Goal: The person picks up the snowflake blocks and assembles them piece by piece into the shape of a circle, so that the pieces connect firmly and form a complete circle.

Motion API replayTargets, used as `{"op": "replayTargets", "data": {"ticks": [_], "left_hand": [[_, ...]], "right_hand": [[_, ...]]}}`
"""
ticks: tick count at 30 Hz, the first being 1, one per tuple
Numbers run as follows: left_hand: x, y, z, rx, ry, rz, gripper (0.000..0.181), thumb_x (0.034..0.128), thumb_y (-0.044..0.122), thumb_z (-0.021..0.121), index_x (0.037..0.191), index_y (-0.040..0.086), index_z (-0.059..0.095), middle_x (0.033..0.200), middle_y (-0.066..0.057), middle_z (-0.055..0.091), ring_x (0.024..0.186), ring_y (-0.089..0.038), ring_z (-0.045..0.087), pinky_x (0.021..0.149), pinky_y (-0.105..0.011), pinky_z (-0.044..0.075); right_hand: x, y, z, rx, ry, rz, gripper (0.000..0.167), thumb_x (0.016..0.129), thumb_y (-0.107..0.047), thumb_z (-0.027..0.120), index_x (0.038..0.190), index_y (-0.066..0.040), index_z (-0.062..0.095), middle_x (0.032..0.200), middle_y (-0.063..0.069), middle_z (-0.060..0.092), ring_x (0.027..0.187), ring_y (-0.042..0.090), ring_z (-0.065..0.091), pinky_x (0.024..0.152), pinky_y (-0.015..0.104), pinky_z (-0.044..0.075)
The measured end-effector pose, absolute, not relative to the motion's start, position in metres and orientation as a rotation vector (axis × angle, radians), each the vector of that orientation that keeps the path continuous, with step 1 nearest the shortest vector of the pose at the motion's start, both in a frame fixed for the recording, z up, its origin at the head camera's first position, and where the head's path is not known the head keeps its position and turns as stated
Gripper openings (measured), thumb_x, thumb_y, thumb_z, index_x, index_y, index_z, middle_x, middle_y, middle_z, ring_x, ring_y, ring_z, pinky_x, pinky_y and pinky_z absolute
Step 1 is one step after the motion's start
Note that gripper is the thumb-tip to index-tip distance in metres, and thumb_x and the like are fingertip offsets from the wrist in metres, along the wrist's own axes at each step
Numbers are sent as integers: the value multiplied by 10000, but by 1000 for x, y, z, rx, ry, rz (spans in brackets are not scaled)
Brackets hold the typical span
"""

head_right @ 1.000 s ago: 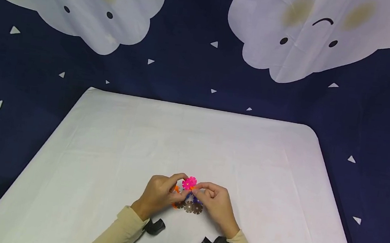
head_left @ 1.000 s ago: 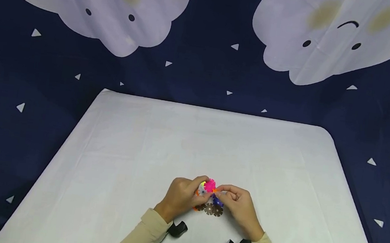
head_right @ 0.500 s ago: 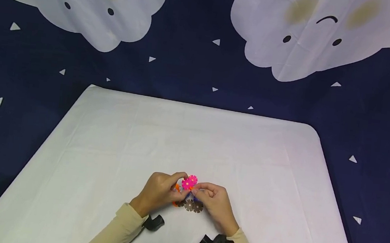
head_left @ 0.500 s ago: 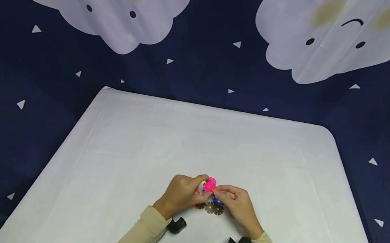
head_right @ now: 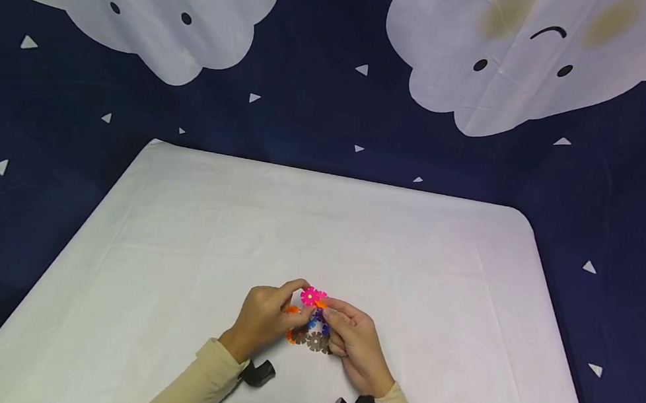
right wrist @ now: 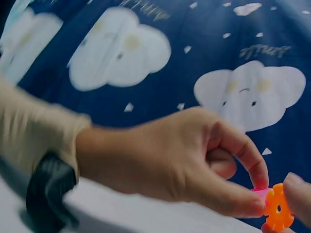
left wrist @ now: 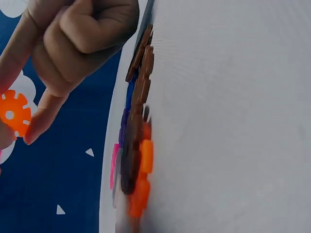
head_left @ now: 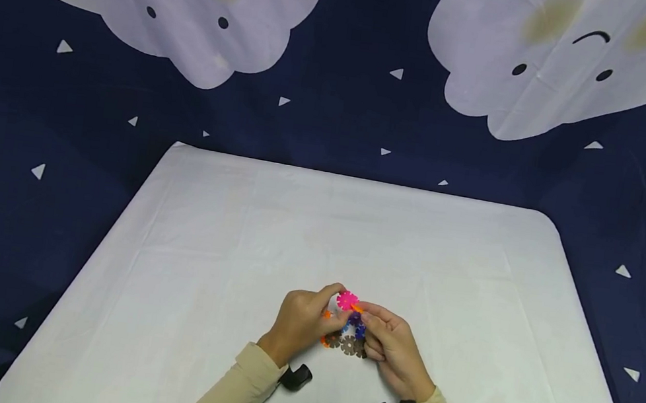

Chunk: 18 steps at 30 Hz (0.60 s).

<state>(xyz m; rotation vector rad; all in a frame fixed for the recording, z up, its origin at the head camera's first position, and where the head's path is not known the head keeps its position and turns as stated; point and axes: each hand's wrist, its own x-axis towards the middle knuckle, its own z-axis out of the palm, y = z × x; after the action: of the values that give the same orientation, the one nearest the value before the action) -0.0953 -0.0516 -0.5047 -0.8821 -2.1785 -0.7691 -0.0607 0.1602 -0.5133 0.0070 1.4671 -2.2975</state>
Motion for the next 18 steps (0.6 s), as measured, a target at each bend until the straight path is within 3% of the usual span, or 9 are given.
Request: {"op": "replayTargets", "data": {"ticks": [4,12,18], "left_hand": [[-94,-53,-501,-952,-2149,-799,374,727,154,870,1028,34,684,492,101,414,458,31,251,458,-90,288],[-94,-51,-498,-972,-2120,-904,378,732,93,851,1055,22,667,501,110,330,456,22,222,469,-72,231],[-95,-49,-499,-918,-2047,-850,263,868,156,752,1056,-12,675,495,102,337,468,22,205,464,-92,293]], "right_hand": [[-59,162,-511,-13,1445,-2321,268,1045,-168,610,1278,-45,662,656,-118,480,495,-4,351,474,187,261],[-55,154,-510,-118,1183,-2466,284,1105,-129,460,1290,-84,670,688,-125,500,509,1,312,484,176,227],[-45,134,-506,-74,1067,-2610,322,1121,-144,408,1357,-73,617,676,-116,468,513,27,285,486,189,207]]}}
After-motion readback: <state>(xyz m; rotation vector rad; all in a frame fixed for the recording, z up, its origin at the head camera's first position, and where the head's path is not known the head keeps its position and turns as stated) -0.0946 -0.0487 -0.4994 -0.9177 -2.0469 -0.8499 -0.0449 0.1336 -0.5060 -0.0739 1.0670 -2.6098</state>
